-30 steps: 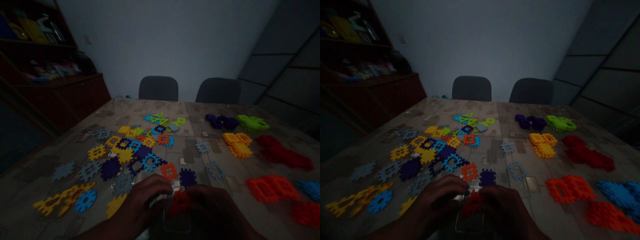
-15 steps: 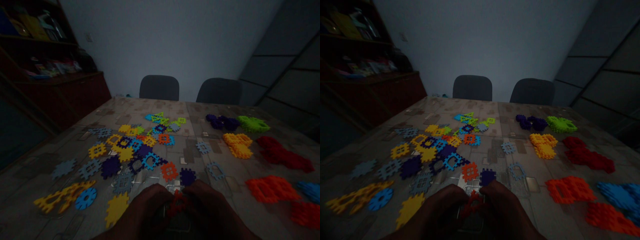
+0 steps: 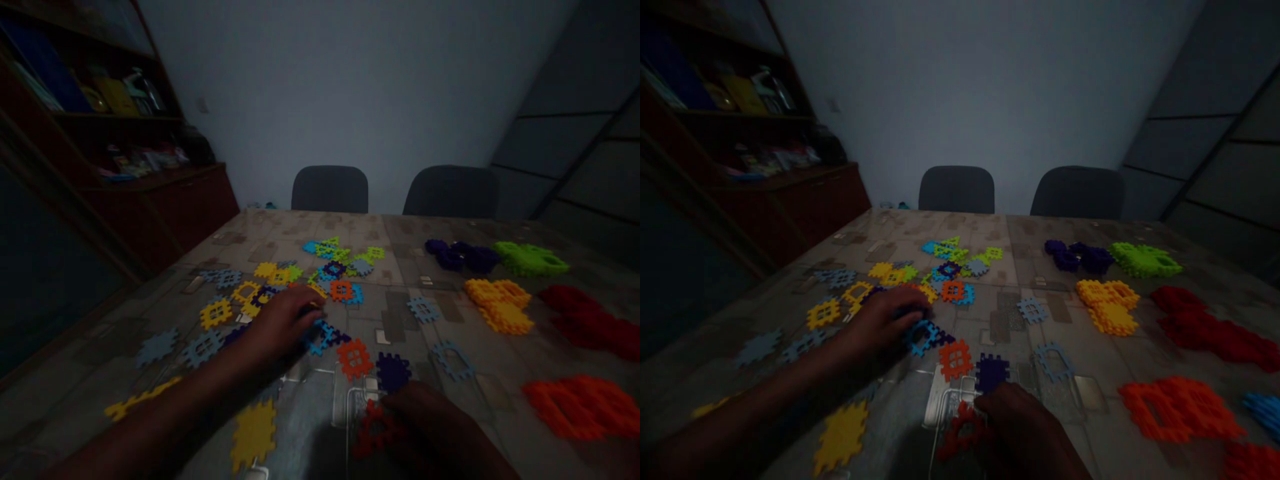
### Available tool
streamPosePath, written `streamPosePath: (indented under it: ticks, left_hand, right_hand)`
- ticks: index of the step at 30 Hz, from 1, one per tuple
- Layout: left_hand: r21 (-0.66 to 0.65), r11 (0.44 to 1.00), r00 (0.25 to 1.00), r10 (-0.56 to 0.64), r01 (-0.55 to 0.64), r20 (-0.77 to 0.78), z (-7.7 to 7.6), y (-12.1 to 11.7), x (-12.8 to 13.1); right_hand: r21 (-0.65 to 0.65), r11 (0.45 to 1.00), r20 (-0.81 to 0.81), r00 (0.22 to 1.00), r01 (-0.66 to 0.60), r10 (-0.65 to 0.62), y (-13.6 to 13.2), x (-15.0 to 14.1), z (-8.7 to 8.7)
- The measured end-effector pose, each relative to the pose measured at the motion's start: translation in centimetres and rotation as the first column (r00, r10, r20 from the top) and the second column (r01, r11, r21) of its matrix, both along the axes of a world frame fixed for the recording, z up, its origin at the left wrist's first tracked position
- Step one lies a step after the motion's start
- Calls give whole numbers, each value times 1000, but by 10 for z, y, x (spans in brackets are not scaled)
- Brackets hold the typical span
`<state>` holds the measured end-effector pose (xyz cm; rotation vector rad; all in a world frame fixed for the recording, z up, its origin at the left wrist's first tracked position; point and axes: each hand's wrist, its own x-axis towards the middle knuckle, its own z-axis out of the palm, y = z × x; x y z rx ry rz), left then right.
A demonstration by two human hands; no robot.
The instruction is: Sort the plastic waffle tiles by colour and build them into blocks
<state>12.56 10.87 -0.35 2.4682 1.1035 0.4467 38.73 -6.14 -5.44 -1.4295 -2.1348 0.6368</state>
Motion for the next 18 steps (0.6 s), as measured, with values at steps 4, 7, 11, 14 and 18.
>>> streamPosePath:
  ticks: [4, 7, 11, 14, 18]
  left_hand:
    - [-22, 997, 968, 66, -73, -242, 1, 75, -11]
    - [-66, 997, 934, 16, -42, -357, -3, 98, -14]
    - [-127, 992, 897, -48, -9, -439, 1, 106, -12]
    - [-128, 991, 892, -36, -24, -451, 4, 108, -11]
    - [-108, 993, 913, -1, -47, -407, 3, 103, -15]
  right_hand:
    - [80, 997, -12, 1000, 8, -7, 0, 4, -5]
    - [94, 996, 19, 1000, 4, -6, 2, 3, -4]
    - [62, 998, 131, 991, -20, 12, 4, 2, -3]
    - [58, 997, 171, 985, -42, 32, 5, 2, -7]
    - [86, 995, 166, 985, -54, 39, 5, 4, -15]
